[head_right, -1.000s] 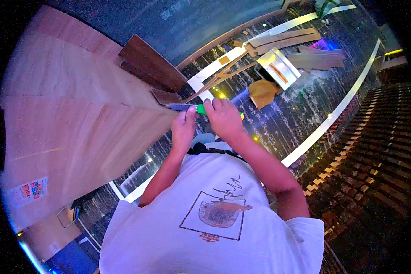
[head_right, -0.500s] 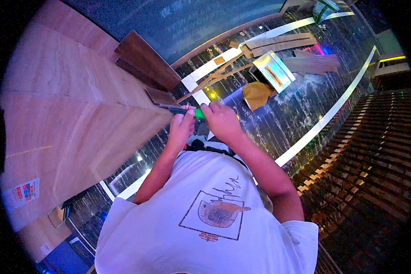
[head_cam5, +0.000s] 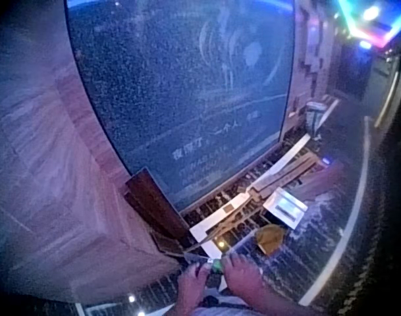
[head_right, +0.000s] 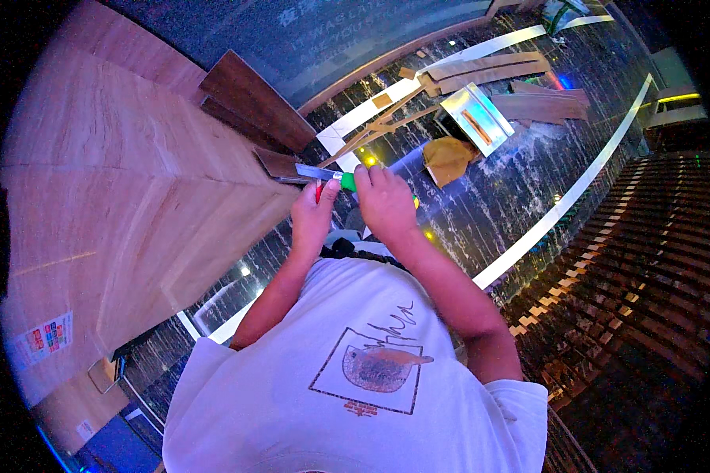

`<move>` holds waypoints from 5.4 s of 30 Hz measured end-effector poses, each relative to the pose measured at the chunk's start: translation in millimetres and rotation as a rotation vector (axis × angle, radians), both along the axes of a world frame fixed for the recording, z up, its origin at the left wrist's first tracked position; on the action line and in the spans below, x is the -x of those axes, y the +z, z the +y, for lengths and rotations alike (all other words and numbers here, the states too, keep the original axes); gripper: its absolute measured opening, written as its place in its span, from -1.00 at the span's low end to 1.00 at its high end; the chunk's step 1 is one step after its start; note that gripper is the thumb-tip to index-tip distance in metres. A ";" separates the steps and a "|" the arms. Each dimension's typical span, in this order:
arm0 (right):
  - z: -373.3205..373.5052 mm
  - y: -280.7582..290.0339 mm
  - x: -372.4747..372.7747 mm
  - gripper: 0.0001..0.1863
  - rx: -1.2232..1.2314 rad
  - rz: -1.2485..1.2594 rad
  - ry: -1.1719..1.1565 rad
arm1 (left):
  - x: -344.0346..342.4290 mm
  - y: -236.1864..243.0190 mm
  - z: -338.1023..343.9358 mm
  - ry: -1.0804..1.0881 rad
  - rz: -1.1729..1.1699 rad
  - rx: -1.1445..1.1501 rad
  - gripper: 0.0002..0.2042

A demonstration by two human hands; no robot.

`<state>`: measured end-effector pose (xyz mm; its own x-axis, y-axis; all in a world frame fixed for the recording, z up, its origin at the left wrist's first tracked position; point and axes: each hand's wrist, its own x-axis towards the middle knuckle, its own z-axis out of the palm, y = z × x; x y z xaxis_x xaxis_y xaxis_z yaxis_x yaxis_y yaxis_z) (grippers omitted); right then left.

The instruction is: The person installs wood-patterned flooring panels by hand, using a utility knife to score and fit a piece into a corner and marking it with a red pencil.

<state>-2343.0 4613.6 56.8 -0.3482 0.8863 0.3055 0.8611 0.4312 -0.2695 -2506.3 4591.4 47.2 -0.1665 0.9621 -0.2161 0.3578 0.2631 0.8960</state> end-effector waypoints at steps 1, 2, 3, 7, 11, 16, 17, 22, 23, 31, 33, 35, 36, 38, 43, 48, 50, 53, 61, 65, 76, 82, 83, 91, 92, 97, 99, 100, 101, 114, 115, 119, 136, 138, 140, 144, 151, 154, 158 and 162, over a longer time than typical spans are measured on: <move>0.8 -1.2 -0.1 -0.70 0.014 0.016 0.002 | 0.6 -7.1 1.7 -0.003 -0.063 -0.007 -0.63; 0.6 -2.0 0.5 -0.70 0.031 0.033 0.006 | 1.4 -9.8 2.0 -0.003 -0.125 -0.011 -0.63; 0.5 -2.1 0.8 -0.70 0.054 0.042 0.040 | 2.6 -10.4 0.7 0.005 -0.191 0.032 -0.65; -1.6 -6.8 -2.1 -0.68 0.122 0.071 0.141 | 3.8 -3.9 -3.3 -0.008 -0.445 0.148 -0.72; -3.7 -10.0 -1.2 -0.66 0.136 0.045 0.157 | 4.9 -6.4 -7.4 -0.034 -0.503 0.137 -0.75; -6.7 -14.3 4.3 -0.70 0.061 -0.004 0.096 | 1.2 -16.3 -9.0 -0.019 -0.086 -0.023 -0.63; -6.6 -15.0 5.6 -0.71 0.057 -0.021 0.079 | 0.6 -15.1 -7.1 -0.014 -0.013 -0.043 -0.61; 4.8 -8.7 8.8 -0.79 0.057 -0.061 -0.102 | 8.8 -11.2 -4.5 -0.035 0.070 0.076 -0.60; 10.1 -8.6 6.4 -0.81 0.058 -0.065 -0.152 | 9.8 -13.4 -3.6 -0.045 0.085 0.065 -0.61; -1.9 -19.8 -7.3 -0.75 0.120 0.077 0.048 | 7.1 -18.9 -18.1 0.028 -0.750 0.145 -0.84; -8.1 -21.6 -7.8 -0.71 0.141 0.087 0.090 | 7.0 -19.5 -21.7 0.003 -0.712 0.134 -0.85; -11.9 -24.5 -8.1 -0.66 0.166 0.076 0.130 | 10.3 -23.8 -26.1 -0.044 -0.651 0.137 -0.83; -12.7 -24.2 -8.1 -0.65 0.168 0.068 0.144 | 11.1 -23.6 -28.2 -0.025 -0.666 0.178 -0.83; -13.8 -23.3 -8.0 -0.63 0.169 0.053 0.172 | 12.3 -23.0 -32.0 0.012 -0.694 0.259 -0.83; -15.0 -29.7 -7.1 -0.55 0.156 0.077 0.215 | 14.0 -31.8 -35.7 0.068 -0.802 0.279 -0.86; -14.8 -32.0 -5.9 -0.59 0.124 0.077 0.207 | 11.7 -39.1 -36.1 -0.002 -0.312 0.147 -0.73; -14.9 -29.6 -3.8 -0.63 0.112 0.056 0.182 | 8.7 -33.7 -33.2 0.007 -0.266 0.113 -0.70; -12.7 -27.2 3.3 -0.70 0.092 -0.010 0.109 | 9.7 -22.9 -27.0 -0.057 -0.058 0.099 -0.67; 19.2 -48.7 0.1 -0.88 0.095 -0.158 -0.103 | 5.2 -13.9 -19.1 0.033 -0.012 0.059 -0.63; 72.2 -74.4 -72.0 -0.88 0.209 -0.116 -0.246 | 8.9 -32.9 -41.0 0.030 0.064 0.004 -0.65; -9.3 -34.2 -13.2 -0.66 0.293 0.130 0.241 | 10.7 -15.7 -40.7 0.147 -0.829 0.371 -0.78; -12.7 -29.1 -10.9 -0.64 0.245 0.111 0.312 | 14.7 -25.8 -42.6 0.064 -0.807 0.456 -0.78; -12.4 -26.0 -12.1 -0.65 0.251 0.097 0.317 | 14.3 -25.8 -41.2 0.051 -0.816 0.476 -0.78; -6.1 -32.7 -7.8 -0.72 0.179 -0.008 0.214 | 10.5 -8.8 -32.1 0.050 -0.808 0.477 -0.82; -2.5 -36.0 -6.7 -0.70 0.164 -0.022 0.201 | 12.1 -7.2 -30.0 0.045 -0.823 0.476 -0.82; 28.7 -89.0 -23.5 -0.69 0.234 -0.039 0.025 | 17.2 6.9 -33.3 -0.012 -0.769 0.411 -0.82; 54.1 -109.8 -80.0 -0.72 0.363 -0.086 -0.220 | 18.9 17.2 -42.4 -0.065 -0.806 0.419 -0.82; 56.4 -105.1 -97.4 -0.74 0.364 -0.112 -0.294 | 20.6 23.9 -50.4 -0.067 -0.873 0.464 -0.82; 57.7 -93.9 -95.5 -0.74 0.310 -0.087 -0.247 | 22.4 27.5 -51.0 -0.063 -0.934 0.495 -0.81; -17.3 2.3 -1.0 -0.67 0.185 0.020 0.223 | 24.1 16.3 -36.7 0.012 -0.868 0.547 -0.84; -15.6 2.6 -0.9 -0.69 0.177 -0.004 0.215 | 25.5 16.8 -36.4 0.003 -0.868 0.549 -0.85; -4.0 -23.5 -7.2 -0.71 0.188 -0.018 0.103 | 26.0 24.4 -33.6 -0.028 -0.855 0.547 -0.85; -11.4 13.5 -6.2 -0.56 0.264 0.031 0.235 | 30.2 32.1 -27.7 -0.027 -0.990 0.592 -0.81; -8.1 11.0 -6.4 -0.62 0.204 -0.003 0.243 | 29.7 29.8 -27.9 -0.035 -0.985 0.603 -0.82; -2.3 6.3 -6.9 -0.74 0.116 -0.039 0.248 | 27.0 31.7 -27.8 -0.024 -0.998 0.605 -0.82; 15.4 -11.2 -16.1 -0.78 0.170 -0.077 0.111 | 24.9 38.8 -20.3 -0.016 -0.999 0.643 -0.83; 47.8 -21.2 -112.7 -0.64 0.208 -0.015 -0.223 | 31.6 49.4 -35.6 -0.034 -1.065 0.598 -0.80; 16.9 12.1 -69.8 -0.61 0.368 -0.081 0.023 | 30.9 42.0 -30.5 -0.038 -1.106 0.567 -0.72; 3.0 17.7 -21.4 -0.56 0.245 0.046 0.204 | 19.9 39.4 -23.3 -0.079 -1.048 0.539 -0.69; 5.4 16.0 -14.9 -0.54 0.212 0.018 0.213 | 12.5 39.9 -22.4 -0.064 -0.937 0.505 -0.71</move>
<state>-2328.1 4619.0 72.8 -0.5294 0.8384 0.1297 0.7513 0.5343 -0.3873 -2518.9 4569.0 87.1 0.3204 0.7261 -0.6084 -0.3911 0.6864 0.6132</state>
